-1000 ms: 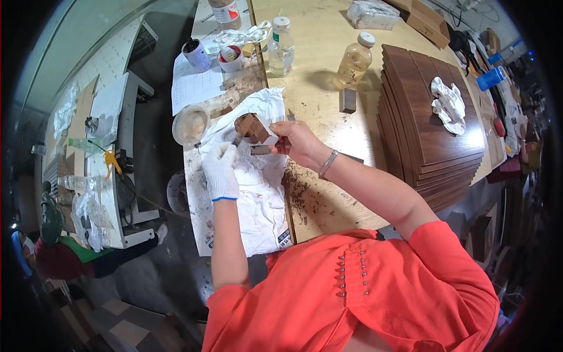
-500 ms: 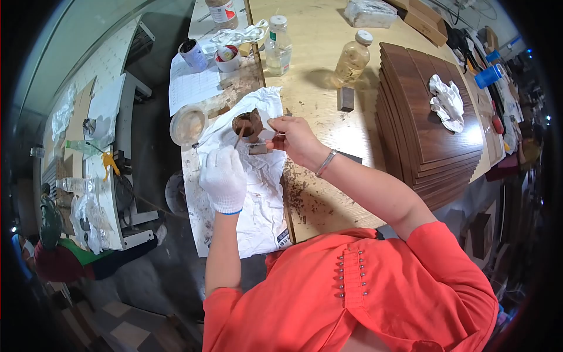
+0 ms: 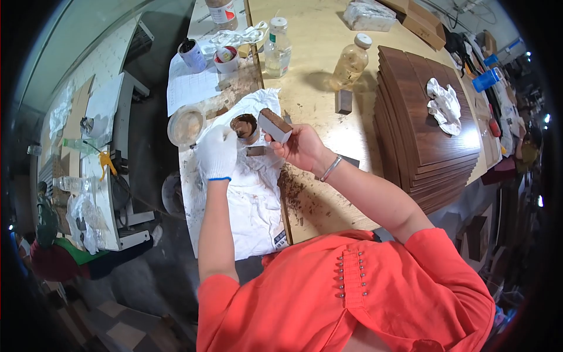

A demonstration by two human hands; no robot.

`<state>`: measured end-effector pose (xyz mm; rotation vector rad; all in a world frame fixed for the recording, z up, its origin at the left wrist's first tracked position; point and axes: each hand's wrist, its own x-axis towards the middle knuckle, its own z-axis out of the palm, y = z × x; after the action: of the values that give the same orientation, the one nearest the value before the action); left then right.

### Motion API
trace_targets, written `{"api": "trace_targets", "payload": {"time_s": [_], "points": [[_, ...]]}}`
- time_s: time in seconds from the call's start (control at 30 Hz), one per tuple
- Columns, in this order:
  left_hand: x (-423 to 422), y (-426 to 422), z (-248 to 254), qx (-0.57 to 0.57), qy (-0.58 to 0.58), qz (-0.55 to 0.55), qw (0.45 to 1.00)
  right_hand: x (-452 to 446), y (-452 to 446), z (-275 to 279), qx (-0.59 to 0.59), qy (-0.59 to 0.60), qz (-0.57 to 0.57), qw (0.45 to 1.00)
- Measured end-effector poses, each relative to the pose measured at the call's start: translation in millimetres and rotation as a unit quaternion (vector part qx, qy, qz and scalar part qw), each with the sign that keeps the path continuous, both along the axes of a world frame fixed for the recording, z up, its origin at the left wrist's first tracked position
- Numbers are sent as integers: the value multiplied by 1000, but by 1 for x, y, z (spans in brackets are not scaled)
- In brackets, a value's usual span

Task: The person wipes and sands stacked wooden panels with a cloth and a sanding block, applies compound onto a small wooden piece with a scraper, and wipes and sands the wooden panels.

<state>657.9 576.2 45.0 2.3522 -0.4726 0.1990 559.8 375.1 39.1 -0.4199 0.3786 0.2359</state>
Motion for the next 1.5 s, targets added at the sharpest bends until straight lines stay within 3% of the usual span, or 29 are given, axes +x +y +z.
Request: {"api": "trace_targets", "payload": {"time_s": [0.13,0.17,0.27,0.37,0.57,0.67,0.7,0.8,1.0,1.03,1.17,1.33,1.5], "points": [[9,20,-34,-177,132,29,975,1,0,13,-100,59,-26,993],[11,23,-42,-261,206,46,942,2,1,12,-117,67,-34,990],[5,28,-44,-346,266,81,896,6,4,11,-165,73,-45,982],[-2,28,-36,-361,283,117,881,9,5,4,-205,67,-45,975],[-13,34,-25,-519,363,57,772,15,14,7,-252,73,-65,963],[-20,27,-24,-514,374,-10,772,19,18,4,-255,68,-60,963],[-24,21,-18,-488,363,20,793,19,21,12,-252,67,-59,964],[-18,22,-29,-500,356,55,788,16,25,15,-244,55,-44,967],[-31,22,-27,-495,378,8,782,14,18,10,-255,56,-45,964],[-34,17,-23,-464,373,31,802,14,18,10,-259,54,-40,964],[-13,25,-38,-500,334,55,797,11,20,9,-246,46,-24,968],[-28,18,-16,-459,349,21,817,9,17,12,-253,47,-30,966],[-22,23,-21,-525,367,29,767,10,19,11,-244,47,-30,968]]}}
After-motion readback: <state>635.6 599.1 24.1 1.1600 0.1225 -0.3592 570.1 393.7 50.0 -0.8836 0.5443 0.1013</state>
